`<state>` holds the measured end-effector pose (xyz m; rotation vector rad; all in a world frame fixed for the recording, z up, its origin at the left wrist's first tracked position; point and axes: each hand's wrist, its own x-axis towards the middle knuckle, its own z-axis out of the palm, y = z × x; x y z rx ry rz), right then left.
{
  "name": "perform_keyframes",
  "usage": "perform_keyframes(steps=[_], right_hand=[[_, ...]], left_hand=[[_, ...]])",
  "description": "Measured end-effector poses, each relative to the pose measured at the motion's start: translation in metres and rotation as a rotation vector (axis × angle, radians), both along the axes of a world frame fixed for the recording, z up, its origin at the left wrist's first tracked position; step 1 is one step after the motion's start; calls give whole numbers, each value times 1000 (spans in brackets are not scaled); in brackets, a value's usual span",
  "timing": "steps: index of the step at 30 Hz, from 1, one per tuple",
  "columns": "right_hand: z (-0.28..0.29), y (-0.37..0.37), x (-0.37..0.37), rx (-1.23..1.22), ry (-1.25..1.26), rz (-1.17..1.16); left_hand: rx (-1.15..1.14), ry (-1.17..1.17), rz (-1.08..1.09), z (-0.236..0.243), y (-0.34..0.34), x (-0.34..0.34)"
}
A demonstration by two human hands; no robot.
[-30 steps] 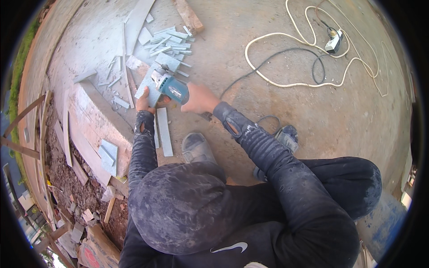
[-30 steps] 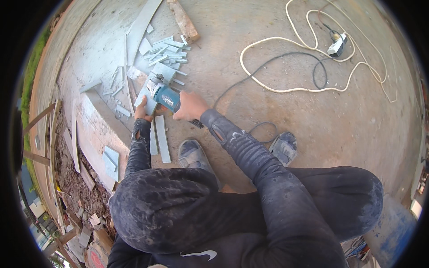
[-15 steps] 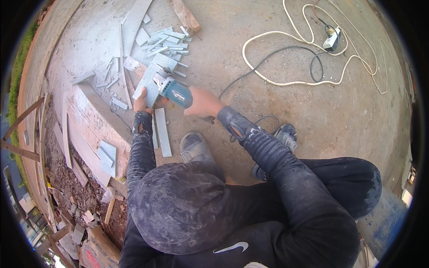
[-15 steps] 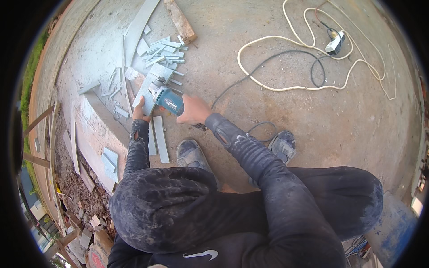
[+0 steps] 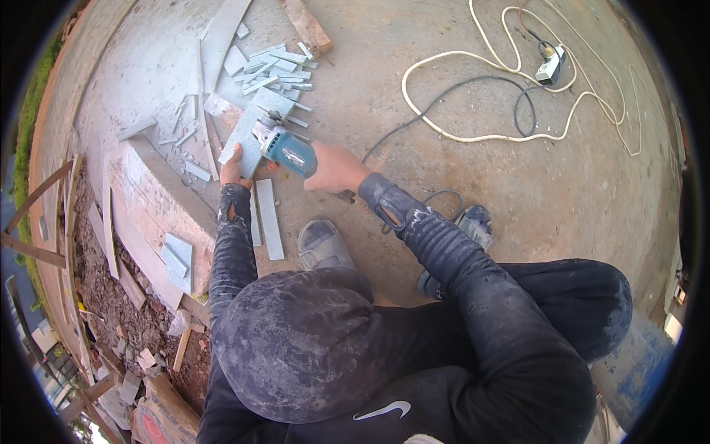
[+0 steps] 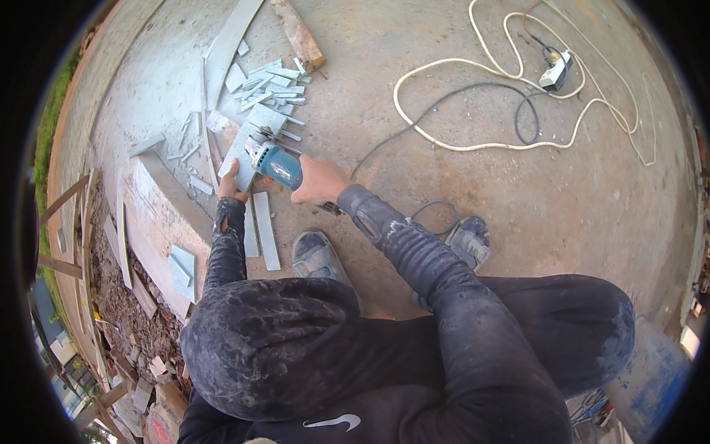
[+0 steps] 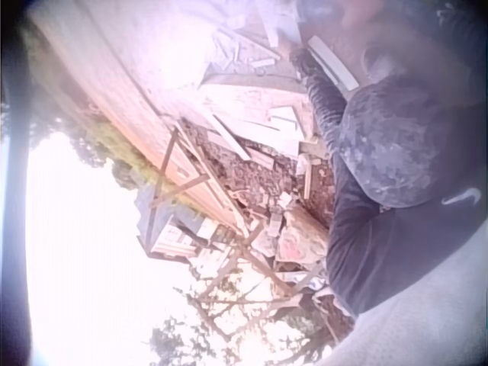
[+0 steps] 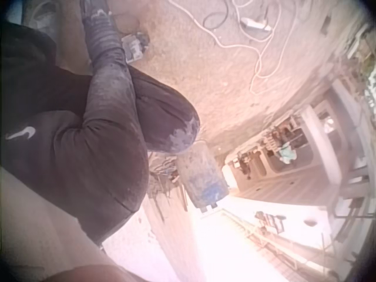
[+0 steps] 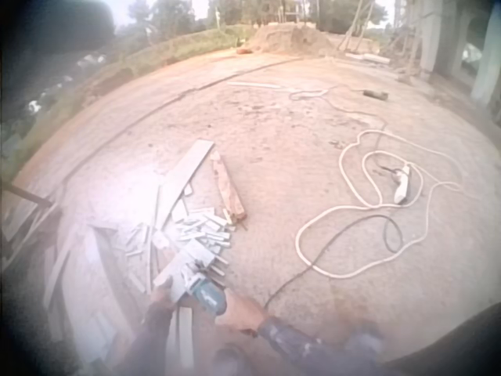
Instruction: The person uses an angle grinder to cut and shape small rectangular tiles while working on a dirt floor.
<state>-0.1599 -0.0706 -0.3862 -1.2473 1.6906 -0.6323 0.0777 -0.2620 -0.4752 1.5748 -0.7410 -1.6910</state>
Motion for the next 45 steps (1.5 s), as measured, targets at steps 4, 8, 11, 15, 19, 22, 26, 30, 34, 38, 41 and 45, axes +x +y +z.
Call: perform_keyframes(steps=[4,8,11,15,19,22,26,30,34,38,41,45], right_hand=[[1,-11,2,-13,-2,10],[5,-21,3,7,16,2],[11,-27,5,13,23,6],[11,-35,7,27,30,7],[9,-40,7,8,24,8],[8,-46,9,-10,27,4],[8,-54,11,-4,27,10],[-2,-64,15,-23,45,8],[-5,-73,17,-18,39,14],[3,-77,16,-6,18,24],[5,-80,14,25,19,44],[6,-85,14,38,40,57]], left_hand=[[-14,94,-43,2,3,1],[10,65,-17,6,5,-3],[17,12,-11,8,4,-2],[23,30,-30,11,6,-3],[61,17,-15,13,8,-7],[63,9,-22,15,6,-5],[62,33,-8,19,9,-7],[59,35,-14,23,10,-10],[52,62,-40,20,9,-7],[60,83,-24,17,7,-2],[75,103,-28,13,6,-3],[78,115,-40,12,3,-1]])
